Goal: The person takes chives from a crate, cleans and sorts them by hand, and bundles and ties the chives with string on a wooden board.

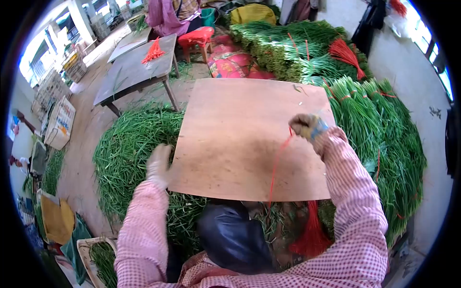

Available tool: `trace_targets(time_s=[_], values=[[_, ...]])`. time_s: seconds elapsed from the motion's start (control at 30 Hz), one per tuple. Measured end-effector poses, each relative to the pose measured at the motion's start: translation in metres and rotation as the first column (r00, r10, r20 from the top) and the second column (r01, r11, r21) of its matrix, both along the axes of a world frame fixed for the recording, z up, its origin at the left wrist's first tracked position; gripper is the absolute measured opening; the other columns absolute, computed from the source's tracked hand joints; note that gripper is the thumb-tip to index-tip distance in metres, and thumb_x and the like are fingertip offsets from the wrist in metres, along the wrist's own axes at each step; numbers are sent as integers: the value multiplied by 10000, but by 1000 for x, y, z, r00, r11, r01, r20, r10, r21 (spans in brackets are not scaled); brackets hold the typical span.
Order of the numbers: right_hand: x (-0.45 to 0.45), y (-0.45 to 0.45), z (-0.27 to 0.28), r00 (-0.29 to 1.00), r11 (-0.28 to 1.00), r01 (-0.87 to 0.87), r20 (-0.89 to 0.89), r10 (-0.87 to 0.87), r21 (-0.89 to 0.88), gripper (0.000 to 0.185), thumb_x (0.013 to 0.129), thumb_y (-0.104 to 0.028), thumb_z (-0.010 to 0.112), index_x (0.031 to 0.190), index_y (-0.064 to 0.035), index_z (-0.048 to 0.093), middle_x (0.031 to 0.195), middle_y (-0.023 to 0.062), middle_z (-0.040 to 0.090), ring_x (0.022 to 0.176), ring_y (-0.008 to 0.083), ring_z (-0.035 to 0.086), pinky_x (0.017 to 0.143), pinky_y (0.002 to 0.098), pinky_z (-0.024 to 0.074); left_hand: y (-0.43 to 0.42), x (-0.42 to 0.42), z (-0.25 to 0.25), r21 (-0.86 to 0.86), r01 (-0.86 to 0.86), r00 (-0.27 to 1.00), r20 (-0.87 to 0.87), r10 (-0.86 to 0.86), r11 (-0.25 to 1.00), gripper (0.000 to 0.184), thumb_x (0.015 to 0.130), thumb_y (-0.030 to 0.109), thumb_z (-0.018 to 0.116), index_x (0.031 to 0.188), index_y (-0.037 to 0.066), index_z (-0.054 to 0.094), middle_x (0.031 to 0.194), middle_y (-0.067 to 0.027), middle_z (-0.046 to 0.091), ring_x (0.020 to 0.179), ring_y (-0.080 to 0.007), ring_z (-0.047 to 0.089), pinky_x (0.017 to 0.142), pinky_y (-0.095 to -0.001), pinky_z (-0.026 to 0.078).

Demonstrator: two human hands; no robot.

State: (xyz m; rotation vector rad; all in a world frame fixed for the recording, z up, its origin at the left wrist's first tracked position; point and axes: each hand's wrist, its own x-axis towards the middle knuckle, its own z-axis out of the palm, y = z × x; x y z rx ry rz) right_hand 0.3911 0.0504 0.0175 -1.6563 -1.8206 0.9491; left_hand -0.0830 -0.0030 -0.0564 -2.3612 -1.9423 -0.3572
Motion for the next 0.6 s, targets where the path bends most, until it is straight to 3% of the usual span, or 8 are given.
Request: trace_targets(time_s=[0.07, 0.13, 0.2, 0.27, 0.3, 0.37, 0.47, 0.6], values=[[-8, 56, -27, 1000, 1000, 22, -8, -22, 19, 198, 876, -120, 602, 1067, -104, 651, 827, -6, 640, 658, 84, 577, 561, 228, 453, -28, -27, 52, -329, -313, 876, 263, 405, 891, 679, 812, 119, 682, 1387, -19, 349, 1486, -194, 282, 1385, -308, 263, 1136, -374, 226], [6, 107, -81, 981, 993, 32, -194, -8, 117, 294, 894, -95, 558, 1187, -111, 584, 979, 27, 630, 727, 100, 592, 574, 243, 458, -65, -90, 43, -330, -354, 747, 463, 477, 875, 667, 812, 117, 674, 1374, -42, 351, 1499, -178, 261, 1405, -298, 219, 1131, -360, 223], [0, 113, -87, 898, 954, 295, -327, -293, -46, 366, 897, -144, 540, 1259, -97, 519, 1085, 69, 606, 839, 172, 600, 672, 290, 476, -113, -160, 35, -242, -455, 851, 166, 499, 857, 690, 769, 123, 696, 1355, -41, 371, 1470, -201, 298, 1378, -322, 276, 1107, -360, 270], [-6, 93, -101, 897, 922, 382, -265, -354, 59, 457, 910, -260, 520, 1315, -57, 460, 1170, 119, 586, 968, 273, 600, 821, 370, 489, -157, -169, 69, -439, -669, 645, 59, 762, 600, 693, 723, 113, 708, 1328, -34, 404, 1442, -232, 324, 1335, -351, 340, 1080, -371, 313], [0, 69, -128, 986, 908, 114, 64, -153, 404, 523, 918, -338, 502, 1335, -30, 433, 1226, 163, 563, 1053, 335, 583, 912, 415, 470, -197, -220, 41, -303, -679, 692, 41, 721, 669, 678, 717, 112, 705, 1318, -25, 421, 1430, -241, 337, 1319, -360, 359, 1073, -373, 323], [-46, -13, -62, 857, 901, -281, 510, 81, 329, 635, 923, -426, 482, 1388, -10, 364, 1409, 252, 385, 1324, 408, 345, 1063, 472, 336, -284, -270, 8, -177, -717, 686, -1, 728, 675, 656, 709, 113, 702, 1301, -11, 449, 1417, -253, 350, 1304, -365, 377, 1066, -380, 334], [-97, -58, -54, 657, 967, -239, 748, 94, 88, 876, 854, -611, 481, 1439, 4, 263, 1493, 235, 237, 1405, 380, 177, 1153, 451, 131, -370, -267, 11, -301, -803, 557, -71, 827, 515, 653, 698, 105, 705, 1294, -5, 461, 1425, -243, 346, 1307, -364, 375, 1067, -395, 332], [-135, -25, -62, 721, 989, -60, 691, -53, 138, 863, 817, -576, 562, 1414, -7, 310, 1475, 225, 264, 1375, 405, 228, 1130, 471, 218, -467, -246, -26, -294, -892, 347, 35, 937, 342, 664, 708, 153, 752, 1289, -9, 472, 1437, -229, 339, 1309, -375, 368, 1071, -400, 338]])
